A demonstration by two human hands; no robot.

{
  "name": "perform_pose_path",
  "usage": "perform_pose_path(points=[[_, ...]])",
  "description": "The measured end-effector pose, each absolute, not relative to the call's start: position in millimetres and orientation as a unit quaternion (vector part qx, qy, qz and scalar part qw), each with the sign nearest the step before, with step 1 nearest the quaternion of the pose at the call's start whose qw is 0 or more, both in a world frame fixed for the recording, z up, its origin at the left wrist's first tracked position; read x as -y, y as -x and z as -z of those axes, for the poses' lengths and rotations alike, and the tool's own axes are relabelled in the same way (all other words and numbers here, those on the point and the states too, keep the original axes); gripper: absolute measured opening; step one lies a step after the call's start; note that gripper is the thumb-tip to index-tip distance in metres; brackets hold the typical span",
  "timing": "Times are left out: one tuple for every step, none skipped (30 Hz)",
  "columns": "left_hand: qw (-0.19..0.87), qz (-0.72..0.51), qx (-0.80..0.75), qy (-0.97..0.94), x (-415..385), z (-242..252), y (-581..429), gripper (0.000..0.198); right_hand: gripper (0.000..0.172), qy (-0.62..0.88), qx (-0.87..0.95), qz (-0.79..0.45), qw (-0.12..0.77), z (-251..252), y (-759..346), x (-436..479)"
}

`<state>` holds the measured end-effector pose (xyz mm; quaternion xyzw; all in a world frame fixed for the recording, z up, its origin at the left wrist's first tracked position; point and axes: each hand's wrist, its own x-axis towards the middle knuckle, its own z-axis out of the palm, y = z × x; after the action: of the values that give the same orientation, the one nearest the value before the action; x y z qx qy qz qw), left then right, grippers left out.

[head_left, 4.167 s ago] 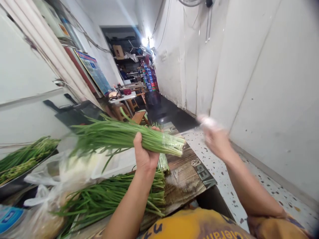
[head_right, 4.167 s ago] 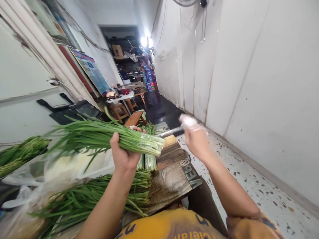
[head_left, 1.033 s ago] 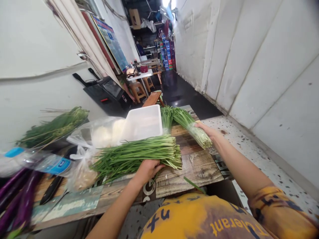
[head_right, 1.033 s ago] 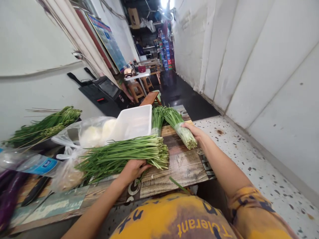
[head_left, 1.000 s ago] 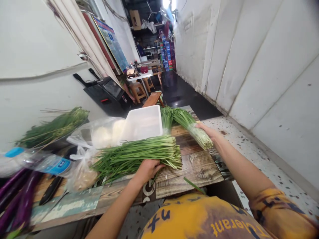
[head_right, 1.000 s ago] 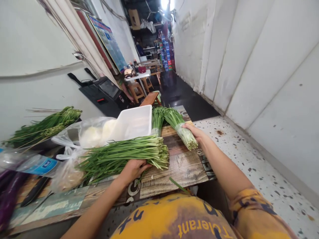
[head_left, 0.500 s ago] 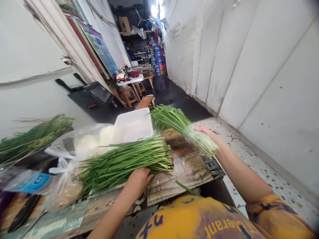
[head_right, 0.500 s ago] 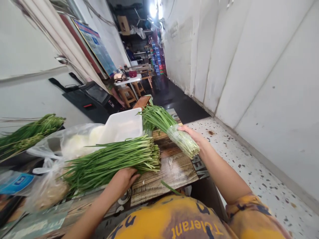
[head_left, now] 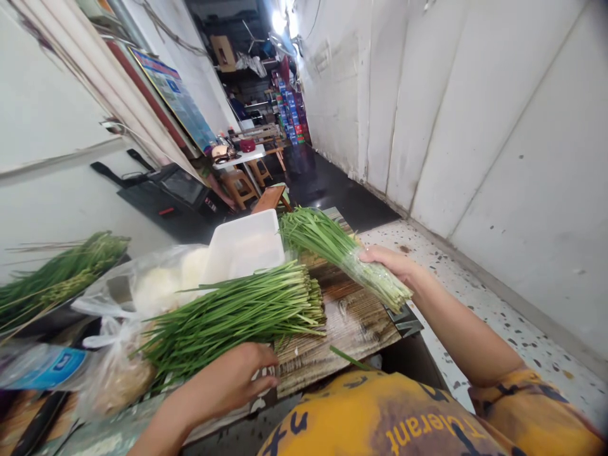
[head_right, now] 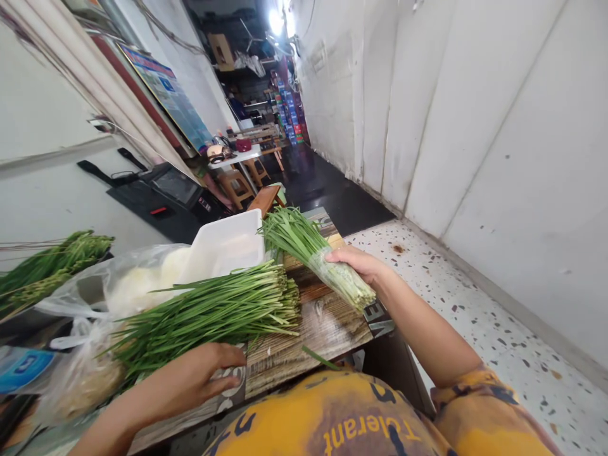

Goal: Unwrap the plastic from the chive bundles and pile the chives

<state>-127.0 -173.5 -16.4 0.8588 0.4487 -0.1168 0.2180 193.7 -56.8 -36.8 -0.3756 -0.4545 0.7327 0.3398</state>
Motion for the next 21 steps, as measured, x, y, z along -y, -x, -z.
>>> perform_pose_path(points=[[0.189,0.081,-0.416,-0.886,172.0,9.0,116.9,0.026,0.030,0.364,0.463,-0.735,0.337,35.0,-193.1,58.6],[0.127,0.022,-0.399,-0.908,168.5,1.2,104.5,0.031,0.031,0.352,0.474,-0.737,0.330,32.6,-192.5,61.2],[0.040,-0.036,-0.387,-0.921,162.8,-6.5,90.5,0.044,0.032,0.342,0.487,-0.738,0.318,29.8,-191.8,64.4],[-0.040,-0.071,-0.368,-0.926,155.2,-14.1,75.2,0.057,0.032,0.331,0.504,-0.738,0.304,26.9,-191.3,68.2],[-0.101,-0.091,-0.341,-0.930,146.0,-21.4,59.4,0.066,0.031,0.319,0.523,-0.735,0.291,24.2,-191.2,72.4],[-0.143,-0.092,-0.315,-0.934,135.8,-28.2,43.9,0.072,0.031,0.306,0.542,-0.731,0.280,22.0,-191.8,76.8],[-0.168,-0.083,-0.291,-0.938,125.4,-34.4,29.3,0.075,0.031,0.294,0.558,-0.727,0.269,20.5,-193.4,81.0],[-0.174,-0.059,-0.275,-0.944,115.6,-39.7,16.1,0.078,0.031,0.287,0.569,-0.724,0.262,19.6,-196.5,84.6],[-0.166,-0.040,-0.257,-0.951,106.9,-44.1,4.6,0.082,0.032,0.290,0.574,-0.720,0.260,19.2,-201.3,87.4],[-0.152,-0.017,-0.245,-0.957,99.9,-47.5,-5.2,0.086,0.033,0.304,0.574,-0.713,0.264,19.0,-208.1,89.4],[-0.143,0.002,-0.241,-0.960,94.7,-49.9,-13.3,0.089,0.035,0.326,0.570,-0.702,0.275,18.4,-216.9,90.7],[-0.137,0.019,-0.237,-0.961,91.2,-51.4,-19.9,0.089,0.038,0.348,0.568,-0.685,0.296,16.8,-227.1,91.7],[-0.139,0.033,-0.235,-0.961,89.1,-52.0,-25.2,0.085,0.043,0.366,0.570,-0.660,0.325,14.0,-238.4,93.1],[-0.146,0.045,-0.233,-0.961,87.9,-51.8,-29.5,0.077,0.046,0.380,0.579,-0.625,0.360,9.7,-249.6,95.5],[-0.153,0.054,-0.228,-0.960,87.1,-51.1,-33.1,0.066,0.048,0.391,0.597,-0.579,0.395,4.1,-259.8,99.5],[-0.160,0.064,-0.224,-0.959,86.3,-49.9,-36.3,0.054,0.048,0.401,0.622,-0.524,0.422,-2.3,-267.9,105.1],[-0.164,0.070,-0.223,-0.958,85.1,-48.5,-39.3,0.046,0.045,0.418,0.652,-0.451,0.444,-8.7,-273.0,112.3],[-0.166,0.076,-0.225,-0.957,83.6,-47.0,-42.1,0.040,0.043,0.440,0.685,-0.371,0.446,-14.3,-274.7,120.4],[-0.167,0.080,-0.230,-0.956,81.8,-45.6,-44.8,0.036,0.042,0.458,0.722,-0.288,0.433,-18.3,-273.1,128.7],[-0.165,0.083,-0.236,-0.954,79.8,-44.3,-47.4,0.035,0.040,0.463,0.756,-0.198,0.418,-20.1,-268.6,136.4],[-0.163,0.087,-0.244,-0.952,77.9,-43.5,-49.9,0.033,0.038,0.462,0.780,-0.113,0.407,-19.5,-262.1,142.8]])
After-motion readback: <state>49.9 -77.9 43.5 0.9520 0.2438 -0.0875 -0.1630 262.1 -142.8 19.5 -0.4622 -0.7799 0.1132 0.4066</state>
